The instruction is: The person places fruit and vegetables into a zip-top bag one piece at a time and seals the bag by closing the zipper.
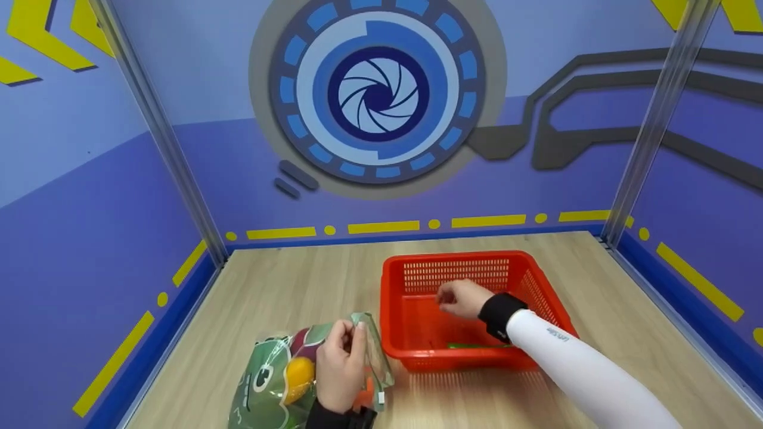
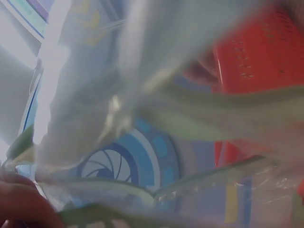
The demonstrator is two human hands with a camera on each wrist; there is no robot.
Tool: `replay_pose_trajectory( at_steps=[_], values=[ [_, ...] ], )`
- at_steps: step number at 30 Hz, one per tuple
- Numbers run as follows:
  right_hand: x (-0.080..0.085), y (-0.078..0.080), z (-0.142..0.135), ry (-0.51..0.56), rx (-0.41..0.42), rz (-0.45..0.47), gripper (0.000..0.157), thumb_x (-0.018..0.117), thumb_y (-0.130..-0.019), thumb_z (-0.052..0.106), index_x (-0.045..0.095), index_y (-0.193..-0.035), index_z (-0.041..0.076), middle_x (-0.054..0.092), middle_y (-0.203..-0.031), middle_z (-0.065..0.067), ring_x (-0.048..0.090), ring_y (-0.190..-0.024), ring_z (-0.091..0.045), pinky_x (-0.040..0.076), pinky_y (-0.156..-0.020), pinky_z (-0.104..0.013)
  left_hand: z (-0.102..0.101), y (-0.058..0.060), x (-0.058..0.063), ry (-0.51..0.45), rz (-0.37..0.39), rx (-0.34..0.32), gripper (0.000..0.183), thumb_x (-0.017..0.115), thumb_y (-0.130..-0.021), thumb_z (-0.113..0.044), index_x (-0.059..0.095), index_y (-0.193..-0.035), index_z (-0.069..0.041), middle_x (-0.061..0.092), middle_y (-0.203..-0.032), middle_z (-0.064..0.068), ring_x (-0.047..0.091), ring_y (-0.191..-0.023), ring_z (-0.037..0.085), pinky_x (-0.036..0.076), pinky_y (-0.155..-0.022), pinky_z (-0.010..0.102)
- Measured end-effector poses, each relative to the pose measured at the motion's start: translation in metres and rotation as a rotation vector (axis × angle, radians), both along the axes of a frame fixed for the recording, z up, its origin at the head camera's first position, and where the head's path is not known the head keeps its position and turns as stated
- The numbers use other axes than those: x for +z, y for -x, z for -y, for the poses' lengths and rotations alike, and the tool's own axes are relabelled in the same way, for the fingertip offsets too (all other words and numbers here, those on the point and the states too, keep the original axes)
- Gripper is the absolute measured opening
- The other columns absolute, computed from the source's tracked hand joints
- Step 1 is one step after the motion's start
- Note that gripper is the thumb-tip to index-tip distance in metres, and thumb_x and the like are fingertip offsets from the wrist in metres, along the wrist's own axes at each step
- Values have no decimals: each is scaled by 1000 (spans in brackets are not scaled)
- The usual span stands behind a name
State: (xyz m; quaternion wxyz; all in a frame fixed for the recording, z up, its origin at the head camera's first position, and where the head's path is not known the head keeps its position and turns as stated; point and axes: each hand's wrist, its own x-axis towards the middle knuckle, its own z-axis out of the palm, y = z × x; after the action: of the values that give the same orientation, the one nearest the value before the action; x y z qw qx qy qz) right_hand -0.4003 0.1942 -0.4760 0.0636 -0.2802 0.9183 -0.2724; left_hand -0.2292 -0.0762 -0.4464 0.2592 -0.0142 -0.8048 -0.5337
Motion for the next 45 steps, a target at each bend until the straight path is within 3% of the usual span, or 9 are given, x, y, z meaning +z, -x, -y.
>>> replay_pose_trajectory(
  at_steps=[4, 10, 17, 22, 26, 30, 36, 42, 45],
  values=[
    [-10, -5, 4, -117, 63, -6, 13, 77, -91, 16, 74, -102, 8, 72, -89, 0, 63, -79, -11, 53, -73, -32, 0, 0, 1, -8, 15, -8, 21, 61, -103, -17, 52, -86, -10, 41, -68, -5, 42, -59, 5, 35, -58, 20],
    [-17, -12, 12, -200, 96, 75, 31, 89, -79, 31, 76, -101, 14, 72, -86, 5, 61, -75, -6, 54, -72, -30, 1, -1, 2, -9, 21, 1, 21, 61, -103, -17, 52, -86, -10, 41, -68, -5, 43, -60, 5, 35, -59, 20],
    [-17, -16, 13, -287, 91, 143, 18, 90, -78, 21, 77, -91, 20, 69, -79, 10, 58, -71, -7, 52, -69, -29, 1, 0, 1, -2, 15, 5, 20, 62, -103, -17, 53, -87, -10, 42, -69, -5, 43, -61, 5, 36, -59, 21],
    [-16, -12, 7, -302, 13, 141, 12, 86, -80, 12, 77, -86, 15, 68, -77, 7, 56, -71, -11, 52, -70, -34, 2, 1, -1, 17, -2, 15, 20, 62, -102, -15, 53, -86, -10, 40, -68, -6, 41, -59, 4, 35, -59, 20],
    [-18, -6, 0, -272, -17, 99, 7, 81, -81, 5, 75, -81, 9, 66, -74, 5, 51, -67, -11, 47, -65, -30, 1, 1, 0, 10, 3, 3, 20, 61, -103, -14, 52, -86, -9, 39, -67, -5, 41, -59, 4, 35, -58, 20],
    [-17, 0, -5, -231, -44, 62, 7, 74, -86, 4, 69, -81, 7, 62, -76, 2, 49, -68, -11, 42, -66, -28, 1, 0, 2, -2, 27, -2, 20, 61, -103, -15, 52, -87, -9, 40, -68, -5, 42, -59, 5, 35, -58, 20],
    [-15, 6, -7, -136, -104, 50, 4, 55, -102, 7, 55, -106, 5, 63, -90, -9, 57, -80, -19, 48, -76, -37, 1, 1, 1, 3, 17, 1, 21, 61, -103, -16, 51, -86, -10, 40, -68, -5, 42, -59, 5, 35, -58, 20],
    [-3, 12, -5, 204, -186, 16, 9, 45, -110, 14, 47, -106, 6, 58, -85, -10, 55, -74, -19, 45, -67, -34, 1, 1, 1, 0, 14, 5, 21, 62, -103, -16, 52, -86, -10, 40, -68, -5, 42, -59, 5, 35, -59, 20],
    [8, 10, -1, 384, -227, -16, 15, 49, -109, 21, 51, -104, 7, 58, -86, -9, 53, -76, -18, 44, -71, -33, 0, 1, 1, 2, 10, 4, 21, 62, -103, -16, 52, -86, -10, 40, -68, -5, 42, -60, 5, 35, -59, 20]
  ],
)
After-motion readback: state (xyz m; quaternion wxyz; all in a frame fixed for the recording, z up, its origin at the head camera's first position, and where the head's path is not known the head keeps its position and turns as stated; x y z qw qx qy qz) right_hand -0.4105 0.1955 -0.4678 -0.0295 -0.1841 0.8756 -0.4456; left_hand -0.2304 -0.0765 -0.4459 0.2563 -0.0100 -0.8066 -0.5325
